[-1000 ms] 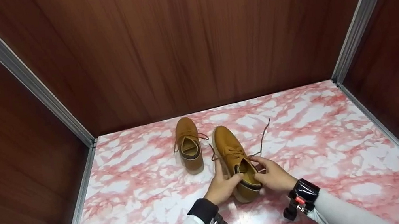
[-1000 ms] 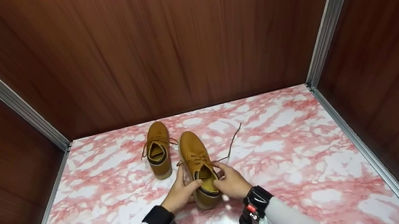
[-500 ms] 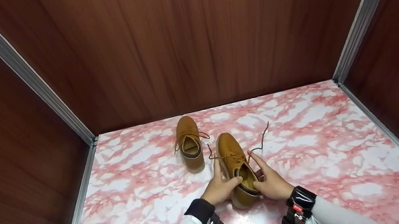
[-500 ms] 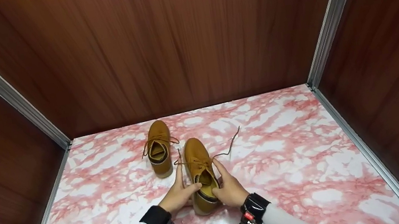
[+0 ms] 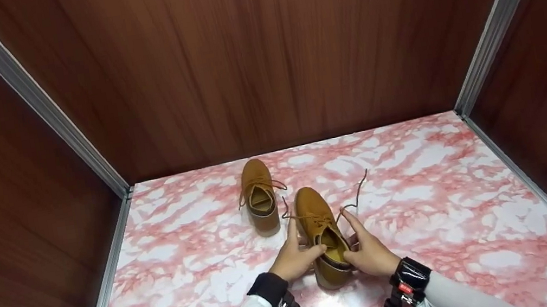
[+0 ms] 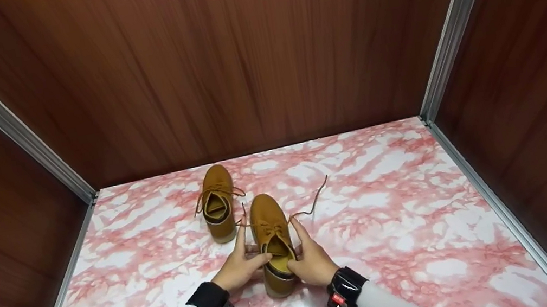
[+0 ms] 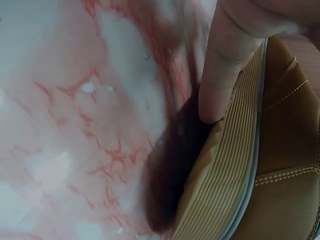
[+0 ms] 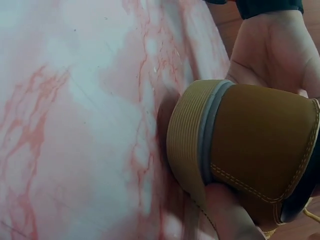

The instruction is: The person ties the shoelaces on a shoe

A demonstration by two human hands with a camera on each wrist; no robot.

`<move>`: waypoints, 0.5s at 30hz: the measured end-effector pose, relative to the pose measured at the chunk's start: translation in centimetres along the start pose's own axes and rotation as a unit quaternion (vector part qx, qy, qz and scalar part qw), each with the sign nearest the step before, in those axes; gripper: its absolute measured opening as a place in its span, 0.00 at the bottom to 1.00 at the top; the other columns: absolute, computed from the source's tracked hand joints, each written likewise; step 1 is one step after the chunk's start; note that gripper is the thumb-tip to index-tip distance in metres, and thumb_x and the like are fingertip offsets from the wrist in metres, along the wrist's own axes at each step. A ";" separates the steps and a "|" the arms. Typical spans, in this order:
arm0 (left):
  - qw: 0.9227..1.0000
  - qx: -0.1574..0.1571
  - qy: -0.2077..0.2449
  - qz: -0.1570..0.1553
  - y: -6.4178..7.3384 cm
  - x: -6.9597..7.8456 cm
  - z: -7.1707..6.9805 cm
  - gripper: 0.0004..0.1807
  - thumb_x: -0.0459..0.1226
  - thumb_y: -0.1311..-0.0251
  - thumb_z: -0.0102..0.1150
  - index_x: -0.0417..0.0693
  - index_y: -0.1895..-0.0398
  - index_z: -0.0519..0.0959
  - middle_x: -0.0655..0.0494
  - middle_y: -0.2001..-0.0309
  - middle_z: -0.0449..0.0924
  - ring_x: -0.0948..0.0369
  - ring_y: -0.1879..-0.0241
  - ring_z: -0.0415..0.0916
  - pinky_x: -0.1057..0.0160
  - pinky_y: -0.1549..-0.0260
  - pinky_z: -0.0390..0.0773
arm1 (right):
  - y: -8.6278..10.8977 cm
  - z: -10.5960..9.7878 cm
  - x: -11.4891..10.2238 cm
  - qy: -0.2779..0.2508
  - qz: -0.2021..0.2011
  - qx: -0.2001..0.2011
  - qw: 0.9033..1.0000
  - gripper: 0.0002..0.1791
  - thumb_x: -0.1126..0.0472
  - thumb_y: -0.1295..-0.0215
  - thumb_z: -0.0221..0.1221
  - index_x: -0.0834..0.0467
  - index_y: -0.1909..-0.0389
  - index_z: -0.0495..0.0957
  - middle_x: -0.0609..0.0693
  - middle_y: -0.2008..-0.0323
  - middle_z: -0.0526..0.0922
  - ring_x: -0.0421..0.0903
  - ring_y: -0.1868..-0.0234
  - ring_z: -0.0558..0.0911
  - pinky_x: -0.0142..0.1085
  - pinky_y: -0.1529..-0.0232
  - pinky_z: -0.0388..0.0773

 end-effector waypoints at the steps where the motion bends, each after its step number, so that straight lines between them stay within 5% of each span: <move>1: 1.000 -0.003 0.006 -0.006 0.0 -0.2 -0.1 0.63 0.48 0.40 0.71 0.62 0.14 0.33 0.38 0.43 0.81 0.54 0.57 0.86 0.55 0.57 0.86 | 0.0 0.1 0.0 0.003 0.000 0.000 1.000 0.61 0.74 0.44 0.63 0.45 0.14 0.42 0.61 0.58 0.82 0.45 0.64 0.80 0.36 0.66 0.84; 6: 0.999 -0.013 0.027 -0.022 0.0 -0.8 -0.3 0.63 0.48 0.39 0.70 0.73 0.15 0.31 0.42 0.46 0.85 0.50 0.68 0.84 0.47 0.68 0.88 | -0.2 0.3 -0.1 0.013 0.005 -0.003 1.000 0.60 0.71 0.44 0.64 0.47 0.14 0.42 0.59 0.58 0.82 0.45 0.64 0.80 0.36 0.68 0.84; 15: 0.999 -0.013 0.040 -0.009 -0.3 -0.9 -0.4 0.61 0.42 0.38 0.67 0.64 0.14 0.33 0.38 0.44 0.85 0.57 0.55 0.87 0.51 0.54 0.88 | -0.6 0.6 0.1 0.012 0.020 -0.003 1.000 0.60 0.67 0.45 0.67 0.50 0.15 0.45 0.57 0.59 0.81 0.46 0.63 0.81 0.36 0.64 0.82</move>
Point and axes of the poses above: each hand's wrist, its own y-axis away from the middle knuckle, its own z-axis out of the palm, x = y × z, the point moved 8 cm from there along -y, towards the middle knuckle
